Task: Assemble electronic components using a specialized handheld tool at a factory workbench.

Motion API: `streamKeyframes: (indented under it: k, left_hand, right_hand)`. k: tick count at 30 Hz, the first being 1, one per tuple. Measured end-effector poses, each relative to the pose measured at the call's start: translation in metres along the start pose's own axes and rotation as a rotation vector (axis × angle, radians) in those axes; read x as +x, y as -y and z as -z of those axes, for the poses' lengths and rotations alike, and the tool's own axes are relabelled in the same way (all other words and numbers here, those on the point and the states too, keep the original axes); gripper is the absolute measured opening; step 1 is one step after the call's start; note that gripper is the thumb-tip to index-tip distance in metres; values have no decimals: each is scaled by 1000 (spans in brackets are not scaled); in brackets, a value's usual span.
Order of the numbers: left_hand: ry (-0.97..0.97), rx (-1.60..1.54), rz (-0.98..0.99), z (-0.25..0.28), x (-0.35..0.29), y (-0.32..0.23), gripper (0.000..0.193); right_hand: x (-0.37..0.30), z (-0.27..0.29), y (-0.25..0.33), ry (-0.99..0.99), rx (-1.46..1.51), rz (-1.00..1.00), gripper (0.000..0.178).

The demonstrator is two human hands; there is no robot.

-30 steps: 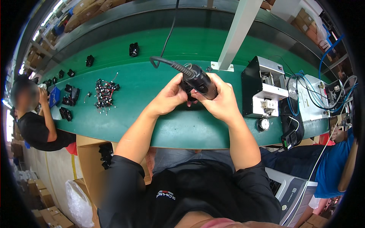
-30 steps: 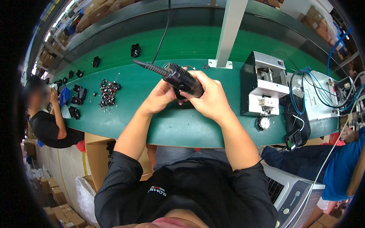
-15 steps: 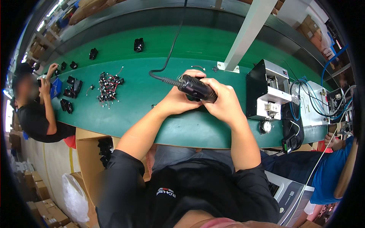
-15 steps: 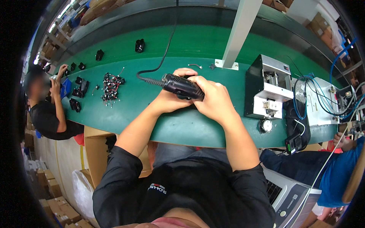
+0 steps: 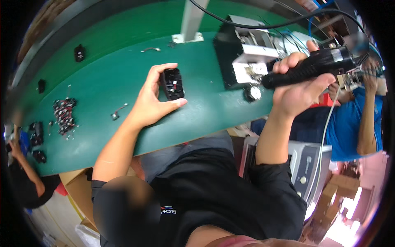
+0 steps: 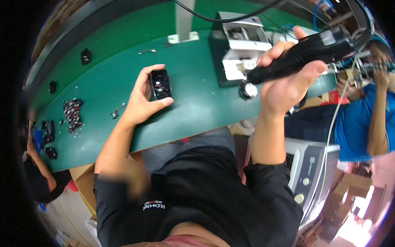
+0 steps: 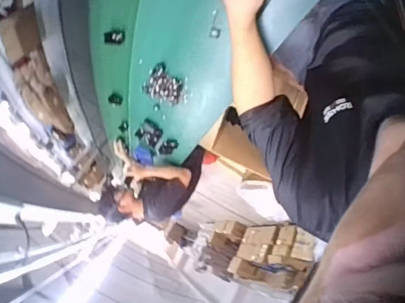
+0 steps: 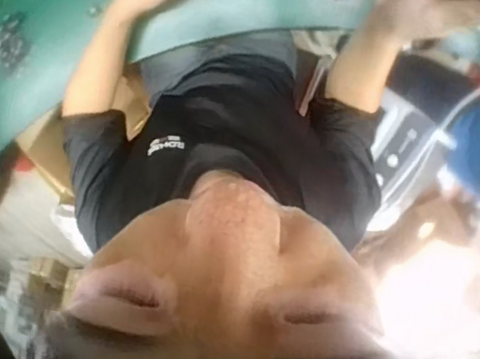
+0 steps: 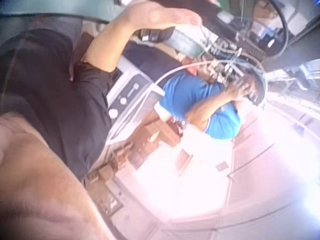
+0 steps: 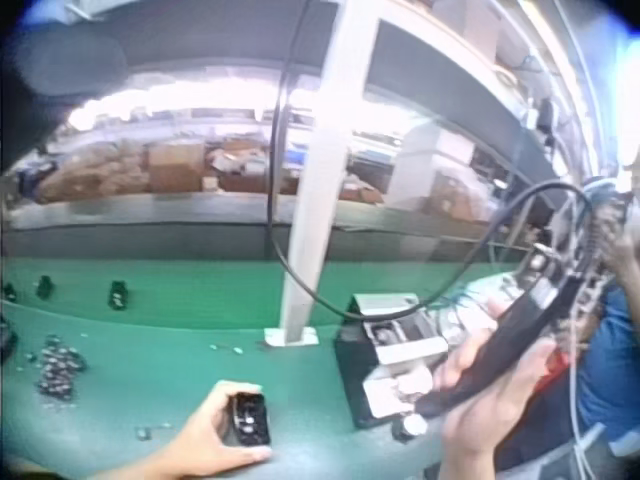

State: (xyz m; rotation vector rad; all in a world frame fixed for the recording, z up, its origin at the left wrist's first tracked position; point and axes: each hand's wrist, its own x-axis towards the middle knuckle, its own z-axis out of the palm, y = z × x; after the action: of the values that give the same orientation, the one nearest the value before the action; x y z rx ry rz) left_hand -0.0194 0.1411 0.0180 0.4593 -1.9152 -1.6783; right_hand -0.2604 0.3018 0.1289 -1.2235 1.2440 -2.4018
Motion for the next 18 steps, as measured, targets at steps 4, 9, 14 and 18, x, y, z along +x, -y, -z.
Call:
streamKeyframes:
  k: [4, 9, 14, 18]
  left_hand:
    - [118, -339, 170, -13, 3, -3, 83]
    - [126, -591, 345, -19, 3, 1, 82]
    - [158, -432, 345, -23, 0, 0, 82]
    - [168, -382, 345, -27, -3, 3, 81]
  right_hand:
    - [20, 34, 6, -92, -128, 130, 81]
    - [21, 35, -10, -69, -159, 171, 86]
    - [19, 47, -22, 163, 55, 48, 91]
    - [28, 55, -23, 389, -11, -41, 96]
